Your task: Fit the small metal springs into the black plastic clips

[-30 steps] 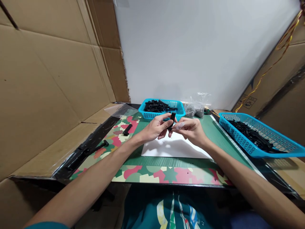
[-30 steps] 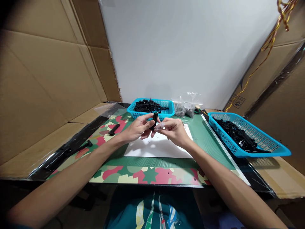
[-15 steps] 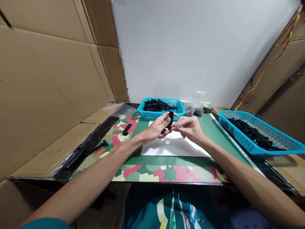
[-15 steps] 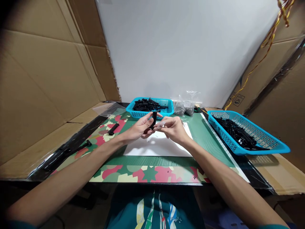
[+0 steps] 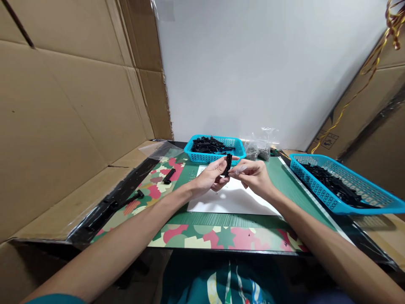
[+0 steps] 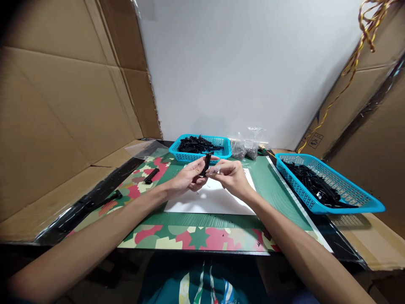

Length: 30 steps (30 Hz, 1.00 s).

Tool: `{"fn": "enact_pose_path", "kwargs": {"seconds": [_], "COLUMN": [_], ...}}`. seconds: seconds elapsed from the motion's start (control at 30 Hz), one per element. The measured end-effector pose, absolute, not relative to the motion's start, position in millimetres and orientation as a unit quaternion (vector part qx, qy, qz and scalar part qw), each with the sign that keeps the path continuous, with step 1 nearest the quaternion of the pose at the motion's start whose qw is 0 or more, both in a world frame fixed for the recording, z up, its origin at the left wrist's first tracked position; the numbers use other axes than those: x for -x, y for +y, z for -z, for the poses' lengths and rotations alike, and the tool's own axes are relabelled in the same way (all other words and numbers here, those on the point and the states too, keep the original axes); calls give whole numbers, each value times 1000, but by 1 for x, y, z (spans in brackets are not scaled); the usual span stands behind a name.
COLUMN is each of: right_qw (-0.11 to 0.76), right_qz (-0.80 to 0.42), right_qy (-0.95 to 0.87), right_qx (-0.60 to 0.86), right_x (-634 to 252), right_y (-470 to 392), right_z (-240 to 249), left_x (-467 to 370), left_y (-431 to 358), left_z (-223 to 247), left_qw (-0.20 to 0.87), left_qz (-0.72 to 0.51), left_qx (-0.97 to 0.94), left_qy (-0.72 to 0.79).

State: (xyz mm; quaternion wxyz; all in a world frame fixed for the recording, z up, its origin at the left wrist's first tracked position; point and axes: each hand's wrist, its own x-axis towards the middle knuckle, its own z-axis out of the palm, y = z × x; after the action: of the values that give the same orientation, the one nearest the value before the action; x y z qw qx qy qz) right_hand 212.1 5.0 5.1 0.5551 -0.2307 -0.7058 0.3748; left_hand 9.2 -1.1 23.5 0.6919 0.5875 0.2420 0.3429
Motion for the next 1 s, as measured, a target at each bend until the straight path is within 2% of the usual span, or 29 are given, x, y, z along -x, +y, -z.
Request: {"fn": "enact_pose_path", "kwargs": {"seconds": [0.37, 0.6, 0.73, 0.87, 1.0], "right_qw": [518, 543, 580, 572, 554], "right_qz": [-422, -402, -319, -204, -186], "right_qy": [-710, -703, -713, -761, -781], "right_qx": [224, 223, 228, 230, 220], "right_x": [-212, -212, -212, -213, -215], "right_y": [2, 1, -4, -8, -7], "right_z": [-2, -4, -8, -12, -12], "left_x": [-6, -7, -7, -8, -8], "left_y": [-5, -5, -6, -6, -5], "left_z": [-24, -26, -27, -28, -28], "left_qw": [649, 657, 643, 638, 630], "left_qz": [-365, -365, -366, -366, -376], "left_qx": [-623, -620, -634, -635, -634], "left_qy": [238, 226, 225, 236, 246]}}
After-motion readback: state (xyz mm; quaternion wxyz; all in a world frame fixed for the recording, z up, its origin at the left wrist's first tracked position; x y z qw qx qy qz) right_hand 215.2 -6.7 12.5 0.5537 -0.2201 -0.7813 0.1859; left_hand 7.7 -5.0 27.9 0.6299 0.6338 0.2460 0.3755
